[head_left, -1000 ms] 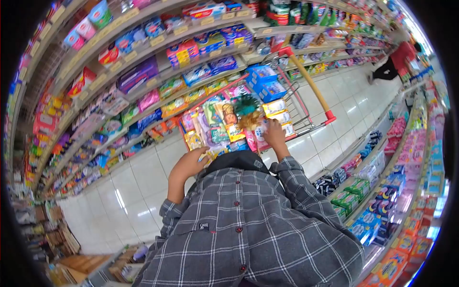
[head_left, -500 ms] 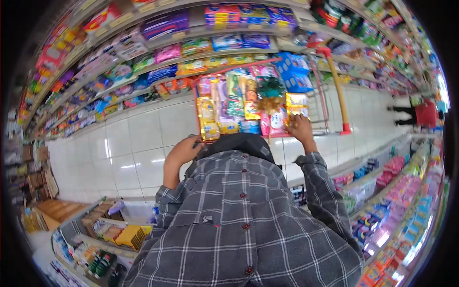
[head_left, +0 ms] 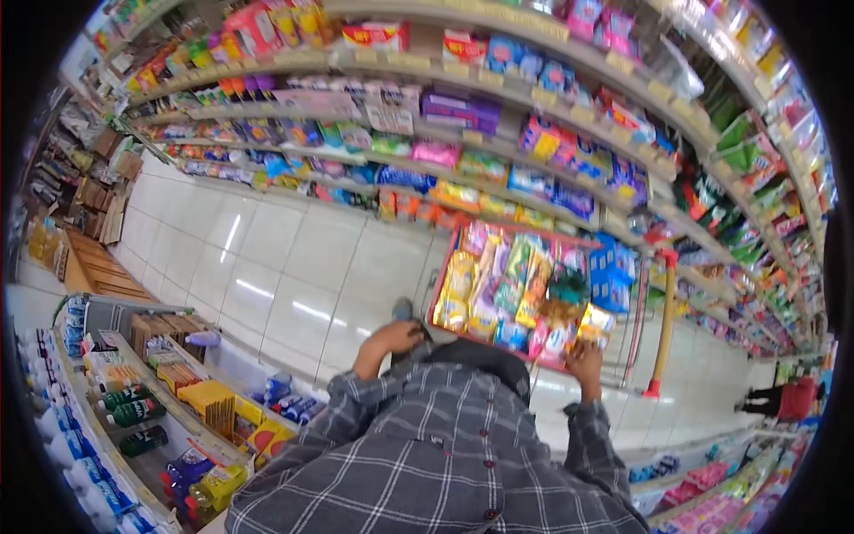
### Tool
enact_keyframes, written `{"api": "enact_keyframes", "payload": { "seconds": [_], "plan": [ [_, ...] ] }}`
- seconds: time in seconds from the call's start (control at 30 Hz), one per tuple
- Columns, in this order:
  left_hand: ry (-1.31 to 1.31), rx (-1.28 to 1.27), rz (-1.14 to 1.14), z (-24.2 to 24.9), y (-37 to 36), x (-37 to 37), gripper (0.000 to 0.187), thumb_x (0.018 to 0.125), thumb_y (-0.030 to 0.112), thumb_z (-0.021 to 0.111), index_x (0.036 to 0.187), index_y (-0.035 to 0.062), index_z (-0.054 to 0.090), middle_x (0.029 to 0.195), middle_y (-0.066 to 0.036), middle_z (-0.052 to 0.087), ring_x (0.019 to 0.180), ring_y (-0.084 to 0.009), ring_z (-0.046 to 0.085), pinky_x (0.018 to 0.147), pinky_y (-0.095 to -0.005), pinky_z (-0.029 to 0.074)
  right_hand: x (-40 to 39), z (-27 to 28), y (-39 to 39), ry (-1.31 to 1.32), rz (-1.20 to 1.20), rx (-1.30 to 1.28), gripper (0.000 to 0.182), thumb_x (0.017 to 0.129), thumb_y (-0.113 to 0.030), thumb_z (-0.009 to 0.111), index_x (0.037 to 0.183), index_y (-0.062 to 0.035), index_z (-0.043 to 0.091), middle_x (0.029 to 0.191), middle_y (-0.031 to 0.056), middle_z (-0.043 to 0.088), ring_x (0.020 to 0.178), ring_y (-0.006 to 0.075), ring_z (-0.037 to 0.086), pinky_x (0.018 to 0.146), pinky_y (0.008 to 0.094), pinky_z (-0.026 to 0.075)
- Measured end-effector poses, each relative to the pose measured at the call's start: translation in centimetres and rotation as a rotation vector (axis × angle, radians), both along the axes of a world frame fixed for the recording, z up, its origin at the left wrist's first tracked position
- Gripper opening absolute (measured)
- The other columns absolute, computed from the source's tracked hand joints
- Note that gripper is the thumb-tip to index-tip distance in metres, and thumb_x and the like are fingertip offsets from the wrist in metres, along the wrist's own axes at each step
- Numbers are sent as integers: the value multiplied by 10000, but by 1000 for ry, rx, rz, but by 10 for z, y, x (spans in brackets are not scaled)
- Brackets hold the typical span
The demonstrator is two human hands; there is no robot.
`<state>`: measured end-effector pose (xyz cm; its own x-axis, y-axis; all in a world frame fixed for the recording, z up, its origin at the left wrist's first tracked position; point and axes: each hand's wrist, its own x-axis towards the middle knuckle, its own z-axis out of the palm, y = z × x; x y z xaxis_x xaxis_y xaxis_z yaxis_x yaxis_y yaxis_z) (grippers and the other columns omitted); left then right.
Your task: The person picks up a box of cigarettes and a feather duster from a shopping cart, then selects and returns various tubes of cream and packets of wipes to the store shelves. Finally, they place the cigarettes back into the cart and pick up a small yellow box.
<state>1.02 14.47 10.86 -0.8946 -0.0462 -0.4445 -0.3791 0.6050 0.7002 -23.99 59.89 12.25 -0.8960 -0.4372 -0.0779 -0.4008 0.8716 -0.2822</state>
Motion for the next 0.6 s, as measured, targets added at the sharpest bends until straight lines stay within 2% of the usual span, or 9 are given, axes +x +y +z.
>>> {"api": "enact_keyframes", "payload": {
  "seconds": [0.13,0.23,0.3,0.33,0.43,0.47,0.57,0.6],
  "plan": [
    [-6,50,17,-5,-2,9,423,882,363,597,1145,33,624,1082,-206,654,997,-363,629,868,-415,493,11,-8,-3,114,-59,-73,452,617,-339,768,925,-49,607,948,174,569,900,390,536,777,501,445],
    [79,215,208,-77,-5,20,397,898,360,590,1121,35,643,1034,-175,677,953,-303,648,843,-391,499,23,-6,-11,154,-165,-97,429,614,-312,753,929,-55,619,952,174,563,926,382,520,801,495,429],
    [56,276,261,-125,-13,33,364,875,345,581,1030,30,676,1018,-177,680,974,-339,637,846,-400,494,30,-8,-15,226,-206,-115,353,670,-285,727,917,-55,623,933,169,560,900,373,527,789,488,437],
    [-105,134,195,-135,-18,37,387,869,366,574,1030,32,685,1014,-172,684,971,-331,640,836,-409,496,33,-9,-18,257,-228,-124,326,693,-278,720,908,-53,623,928,173,563,889,373,534,781,482,441],
    [-329,160,212,-149,-30,55,417,857,393,578,1053,41,687,1007,-184,680,958,-347,638,829,-426,497,35,-10,-25,321,-285,-194,287,737,-271,705,889,-44,619,919,183,569,875,376,548,759,475,445],
    [-317,198,176,-186,-37,66,445,870,405,558,1079,32,679,1003,-209,671,930,-368,637,827,-432,497,39,-11,-28,330,-304,-224,281,748,-272,702,884,-41,617,917,186,571,873,377,552,752,474,445],
    [-102,45,-157,-195,-50,99,407,856,363,548,1060,35,677,957,-221,665,897,-386,637,798,-452,500,39,-18,-32,308,-383,-268,273,772,-262,680,885,-21,616,917,189,572,886,379,550,749,477,440],
    [-106,0,-247,-198,-53,107,401,851,353,557,1084,46,668,954,-209,668,883,-372,641,786,-446,505,38,-17,-29,224,-405,-270,298,765,-239,674,966,-28,615,988,189,575,931,381,552,789,484,447]
  ]
}}
